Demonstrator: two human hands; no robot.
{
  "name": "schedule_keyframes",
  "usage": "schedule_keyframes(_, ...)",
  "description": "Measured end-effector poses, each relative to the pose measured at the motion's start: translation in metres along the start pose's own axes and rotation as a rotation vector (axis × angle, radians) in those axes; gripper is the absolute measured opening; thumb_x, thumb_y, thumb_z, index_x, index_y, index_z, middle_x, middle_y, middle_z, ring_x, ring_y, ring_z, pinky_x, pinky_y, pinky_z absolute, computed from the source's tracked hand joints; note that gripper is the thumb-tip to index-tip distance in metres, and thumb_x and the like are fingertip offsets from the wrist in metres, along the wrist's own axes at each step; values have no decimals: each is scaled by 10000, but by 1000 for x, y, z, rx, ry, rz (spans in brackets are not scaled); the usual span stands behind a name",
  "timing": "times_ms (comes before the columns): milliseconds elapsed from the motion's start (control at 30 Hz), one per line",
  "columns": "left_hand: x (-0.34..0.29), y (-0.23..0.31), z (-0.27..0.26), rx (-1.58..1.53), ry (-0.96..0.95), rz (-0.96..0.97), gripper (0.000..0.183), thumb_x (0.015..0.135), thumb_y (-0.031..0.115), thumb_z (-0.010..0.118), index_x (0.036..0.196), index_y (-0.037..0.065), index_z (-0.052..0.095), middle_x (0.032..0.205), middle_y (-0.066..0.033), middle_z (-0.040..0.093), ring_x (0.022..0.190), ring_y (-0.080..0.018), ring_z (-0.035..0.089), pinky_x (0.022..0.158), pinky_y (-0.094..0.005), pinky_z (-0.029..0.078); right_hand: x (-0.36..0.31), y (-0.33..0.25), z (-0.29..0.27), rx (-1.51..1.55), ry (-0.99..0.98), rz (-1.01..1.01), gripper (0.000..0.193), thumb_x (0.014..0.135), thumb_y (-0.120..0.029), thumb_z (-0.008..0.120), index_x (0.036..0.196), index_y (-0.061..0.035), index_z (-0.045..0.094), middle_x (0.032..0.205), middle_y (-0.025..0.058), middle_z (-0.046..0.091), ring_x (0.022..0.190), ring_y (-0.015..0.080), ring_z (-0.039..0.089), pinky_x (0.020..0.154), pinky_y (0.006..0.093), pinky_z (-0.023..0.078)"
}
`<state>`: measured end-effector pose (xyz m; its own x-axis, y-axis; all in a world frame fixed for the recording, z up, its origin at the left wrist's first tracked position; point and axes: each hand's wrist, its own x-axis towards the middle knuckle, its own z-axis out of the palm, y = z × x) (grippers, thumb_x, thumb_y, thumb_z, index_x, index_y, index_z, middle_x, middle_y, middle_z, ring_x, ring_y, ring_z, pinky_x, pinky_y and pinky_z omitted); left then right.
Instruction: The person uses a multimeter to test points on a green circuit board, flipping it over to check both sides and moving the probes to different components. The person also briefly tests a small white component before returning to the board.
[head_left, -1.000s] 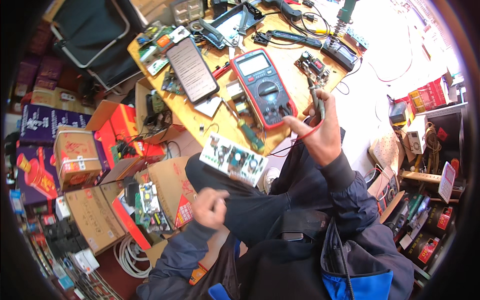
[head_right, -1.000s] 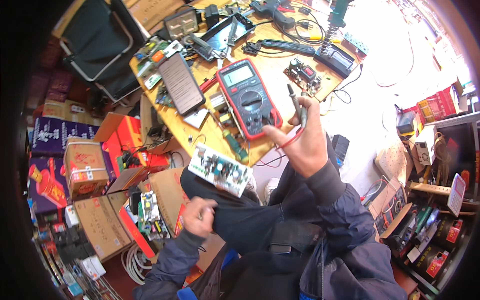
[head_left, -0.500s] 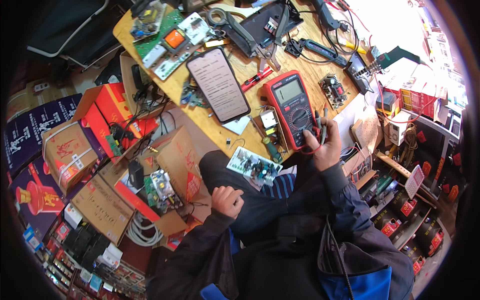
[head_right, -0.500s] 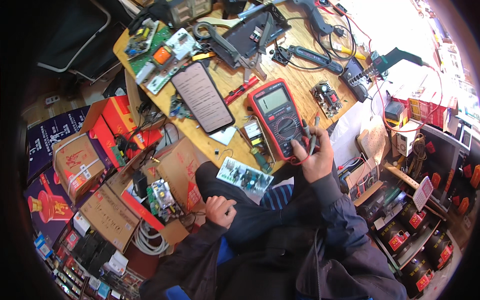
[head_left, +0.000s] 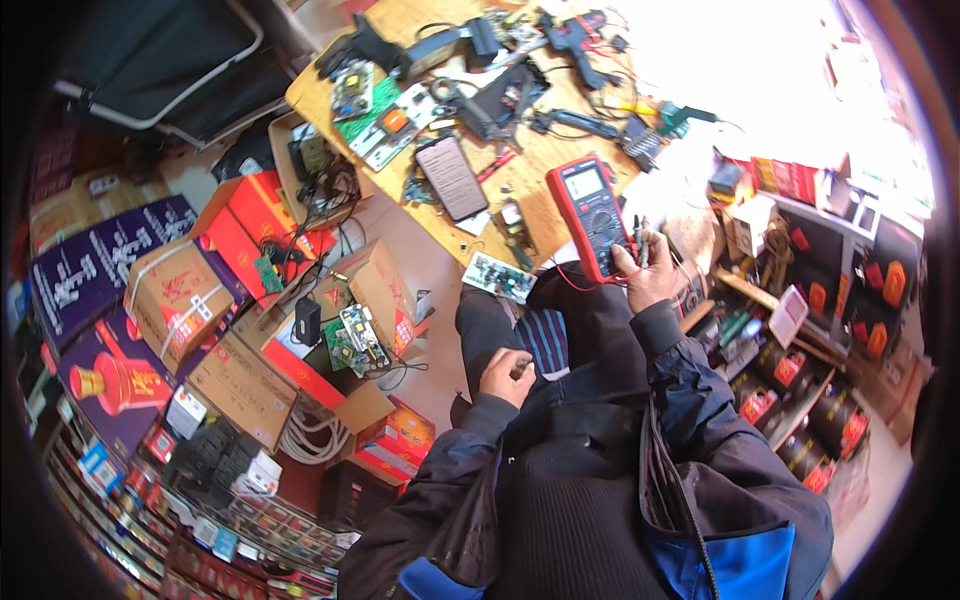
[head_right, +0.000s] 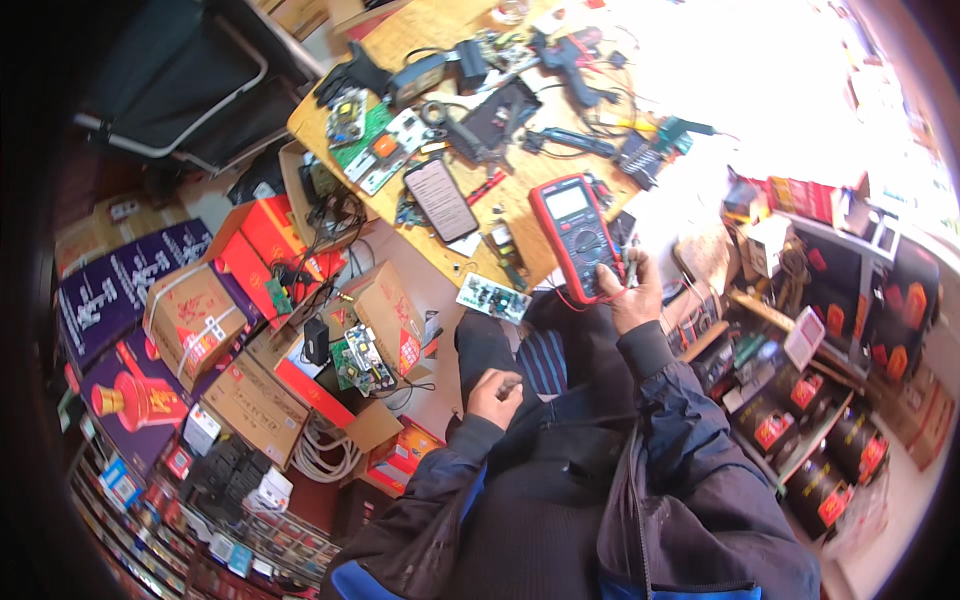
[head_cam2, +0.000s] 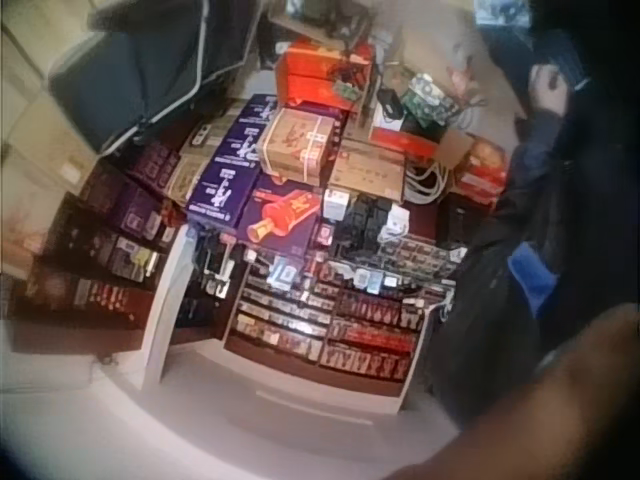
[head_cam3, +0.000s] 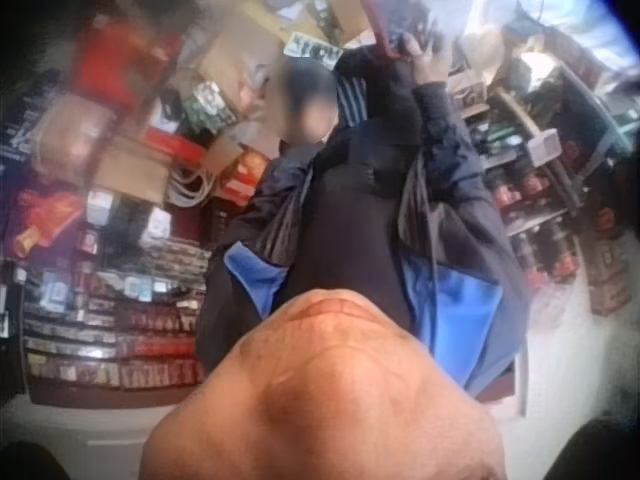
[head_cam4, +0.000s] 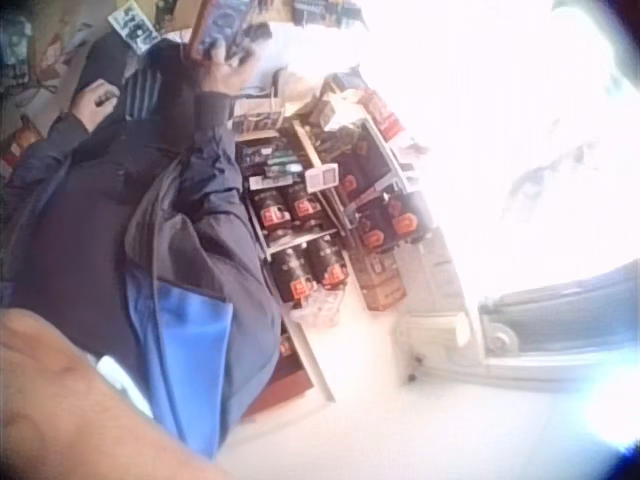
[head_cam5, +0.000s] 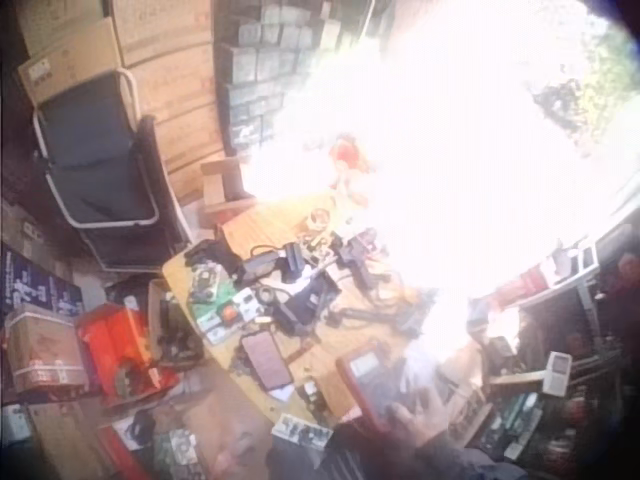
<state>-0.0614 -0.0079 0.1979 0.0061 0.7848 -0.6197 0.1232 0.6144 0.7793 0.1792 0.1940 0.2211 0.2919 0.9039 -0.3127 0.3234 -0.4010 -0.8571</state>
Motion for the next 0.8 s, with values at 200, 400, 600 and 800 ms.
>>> schedule_keyframes(200, 14, 92, -10, -632, -282, -100, 560, 1026, 229, 818, 1480, -4, 587, 1380, -157, 688, 1238, -250, 702, 1070, -398, 569, -79, -65, -38, 166, -11, 155, 471, 929, -57, 878, 1295, -61, 581, 1002, 7, 670, 870, 79, 652, 766, 260, 569)
schedule_keyframes(400, 18, 158, 3, -1073, -420, -201, 648, 1070, 146, 739, 1620, 20, 419, 1530, -164, 577, 1387, -319, 616, 1157, -485, 541, -130, -113, -49, -95, -89, 51, 455, 880, -159, 921, 1214, -71, 626, 965, 38, 653, 866, 120, 651, 770, 318, 566)
schedule_keyframes(600, 16, 195, 20, -962, -459, -259, 532, 1093, 76, 631, 1591, 33, 448, 1504, -168, 590, 1351, -318, 644, 1109, -505, 594, -127, -122, -87, -148, -115, -150, 494, 809, -163, 944, 1176, -44, 636, 1082, 138, 648, 1001, 315, 675, 911, 404, 561)
schedule_keyframes(800, 18, 211, 64, -883, -470, -284, 528, 1088, 77, 621, 1586, 26, 453, 1474, -179, 620, 1309, -325, 677, 1079, -501, 620, -109, -117, -145, -141, -97, -195, 591, 767, -305, 1004, 1167, -41, 658, 1081, 135, 676, 1020, 331, 686, 924, 421, 562)
